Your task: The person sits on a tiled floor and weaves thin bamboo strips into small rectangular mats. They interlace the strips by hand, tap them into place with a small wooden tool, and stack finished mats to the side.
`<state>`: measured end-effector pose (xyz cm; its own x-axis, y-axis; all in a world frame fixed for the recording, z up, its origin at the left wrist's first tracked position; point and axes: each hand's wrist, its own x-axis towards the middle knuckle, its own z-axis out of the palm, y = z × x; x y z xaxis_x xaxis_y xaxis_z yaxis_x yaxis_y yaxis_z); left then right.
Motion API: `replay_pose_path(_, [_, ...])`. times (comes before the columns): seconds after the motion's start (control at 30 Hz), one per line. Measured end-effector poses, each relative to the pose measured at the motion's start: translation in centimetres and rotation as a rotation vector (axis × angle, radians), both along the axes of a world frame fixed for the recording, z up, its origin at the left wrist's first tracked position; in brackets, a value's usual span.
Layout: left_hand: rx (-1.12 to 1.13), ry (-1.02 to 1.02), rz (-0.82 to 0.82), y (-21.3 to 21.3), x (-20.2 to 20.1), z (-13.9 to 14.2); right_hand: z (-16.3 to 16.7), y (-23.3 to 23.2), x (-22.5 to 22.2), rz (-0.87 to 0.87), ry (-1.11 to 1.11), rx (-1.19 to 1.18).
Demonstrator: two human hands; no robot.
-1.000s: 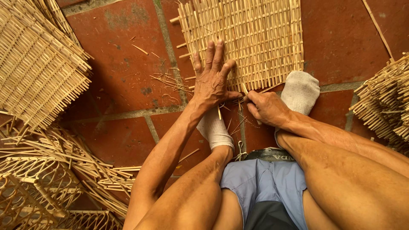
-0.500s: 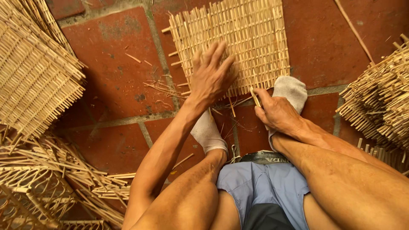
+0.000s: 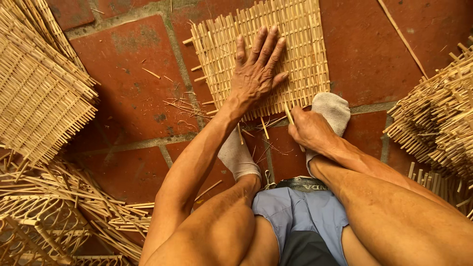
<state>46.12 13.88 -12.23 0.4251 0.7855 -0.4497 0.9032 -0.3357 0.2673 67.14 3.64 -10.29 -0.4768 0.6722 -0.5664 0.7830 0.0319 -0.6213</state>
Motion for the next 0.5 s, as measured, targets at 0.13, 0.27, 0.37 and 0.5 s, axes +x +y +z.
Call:
replay_pose_path(0.13, [0.001, -0.012, 0.001, -0.3, -0.2, -1.6, 1.4, 0.3, 0.6, -0.142, -0.052, -0.178])
replay_pose_path(0.27, [0.365, -0.06, 0.0, -0.8, 0.3, -3.4, 1.8, 0.8, 0.9, -0.232, -0.065, -0.092])
replay_pose_path(0.37, [0.172, -0.03, 0.074, -0.8, 1.2, -5.0, 1.5, 1.1, 0.8, -0.154, -0.101, -0.082])
replay_pose_path(0.5, [0.716, -0.206, 0.058, -1.5, 1.3, -6.5, 1.0, 1.0, 1.1, -0.136, -0.127, -0.105])
